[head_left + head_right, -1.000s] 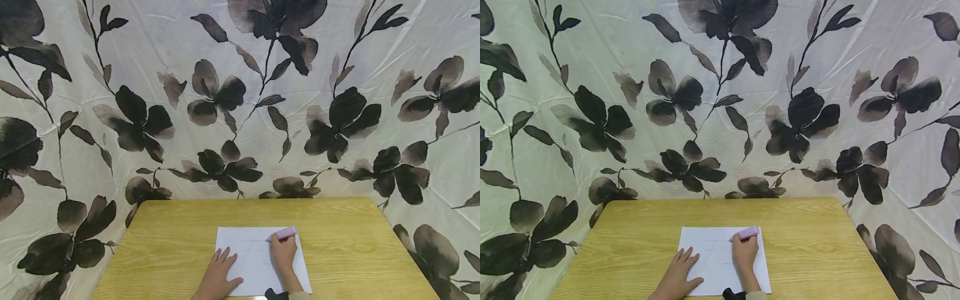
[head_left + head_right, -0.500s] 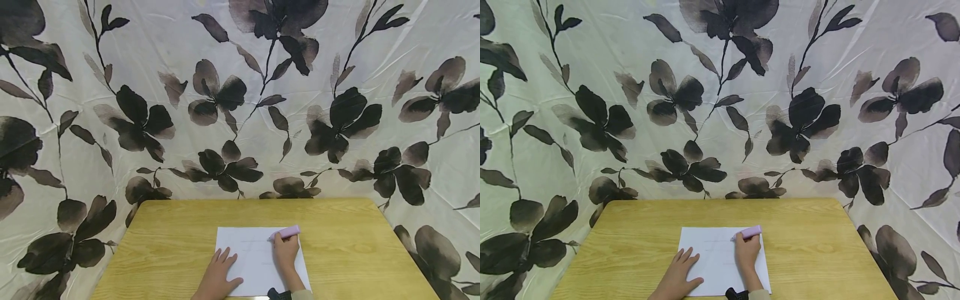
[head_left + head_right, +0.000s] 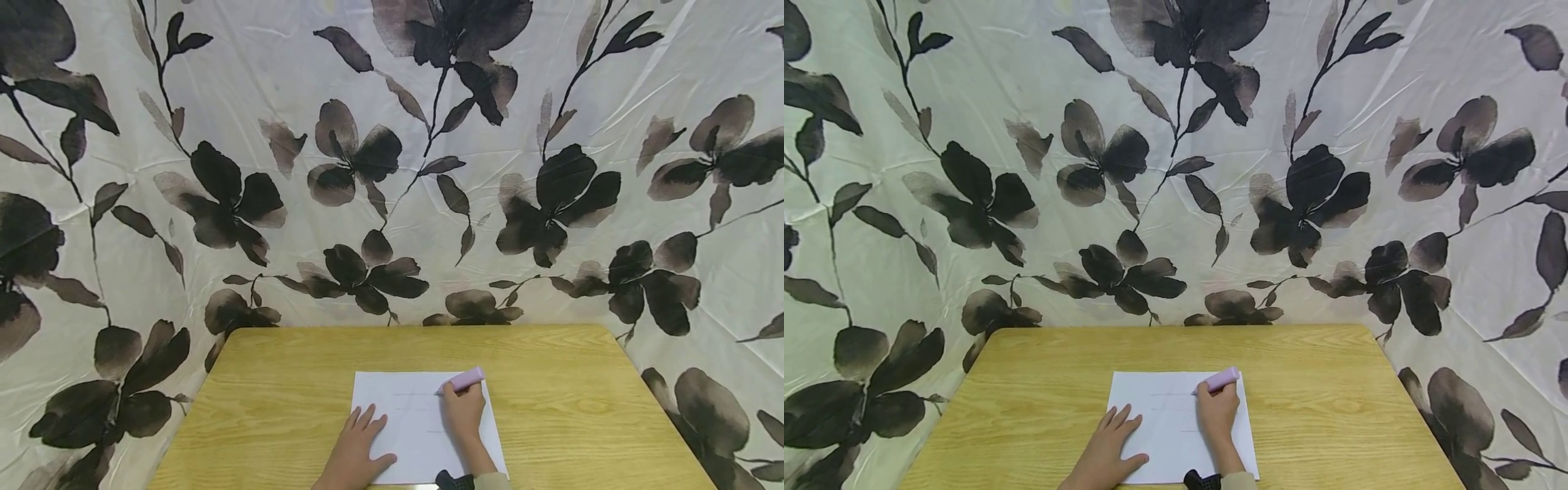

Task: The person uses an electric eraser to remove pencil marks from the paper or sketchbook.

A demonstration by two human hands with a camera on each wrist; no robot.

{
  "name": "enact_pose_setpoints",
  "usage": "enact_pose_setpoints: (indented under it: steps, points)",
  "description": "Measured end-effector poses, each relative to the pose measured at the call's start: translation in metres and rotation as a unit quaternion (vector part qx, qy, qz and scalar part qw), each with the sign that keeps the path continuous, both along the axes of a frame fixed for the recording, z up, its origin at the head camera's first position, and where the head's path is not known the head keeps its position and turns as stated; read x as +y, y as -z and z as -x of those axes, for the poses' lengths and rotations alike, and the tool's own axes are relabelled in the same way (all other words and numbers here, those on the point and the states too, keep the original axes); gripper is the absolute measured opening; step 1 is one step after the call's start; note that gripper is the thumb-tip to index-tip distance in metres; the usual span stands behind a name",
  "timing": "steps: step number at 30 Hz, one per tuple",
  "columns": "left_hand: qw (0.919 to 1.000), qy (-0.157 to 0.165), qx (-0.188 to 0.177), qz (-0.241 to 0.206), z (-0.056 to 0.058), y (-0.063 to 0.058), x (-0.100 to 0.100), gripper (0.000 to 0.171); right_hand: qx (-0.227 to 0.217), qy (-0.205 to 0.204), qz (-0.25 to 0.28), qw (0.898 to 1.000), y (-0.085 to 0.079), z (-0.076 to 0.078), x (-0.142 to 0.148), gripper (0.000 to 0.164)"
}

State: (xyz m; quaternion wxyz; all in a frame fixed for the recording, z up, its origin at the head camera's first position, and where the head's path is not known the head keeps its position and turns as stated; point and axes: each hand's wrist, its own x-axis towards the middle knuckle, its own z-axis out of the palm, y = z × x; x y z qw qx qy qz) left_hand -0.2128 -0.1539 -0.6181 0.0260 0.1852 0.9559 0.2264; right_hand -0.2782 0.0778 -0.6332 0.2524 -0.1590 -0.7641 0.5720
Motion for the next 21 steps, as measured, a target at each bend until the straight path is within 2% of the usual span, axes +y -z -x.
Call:
enact_pose_setpoints:
  steps: [12,21]
  points:
    - [0.9999,0.003,-0.011,-0.005,-0.0034,-0.0060,0.0013,0.073,-0.012,-0.008,0.001,1.000,0.0025,0.0006,0.0003,0.023]
    - [0.9999,0.007,-0.006,-0.003,-0.0037,-0.0053,0.0006,0.073,-0.009,-0.007,0.007,1.000,0.0021,0.0006,-0.0018,0.022]
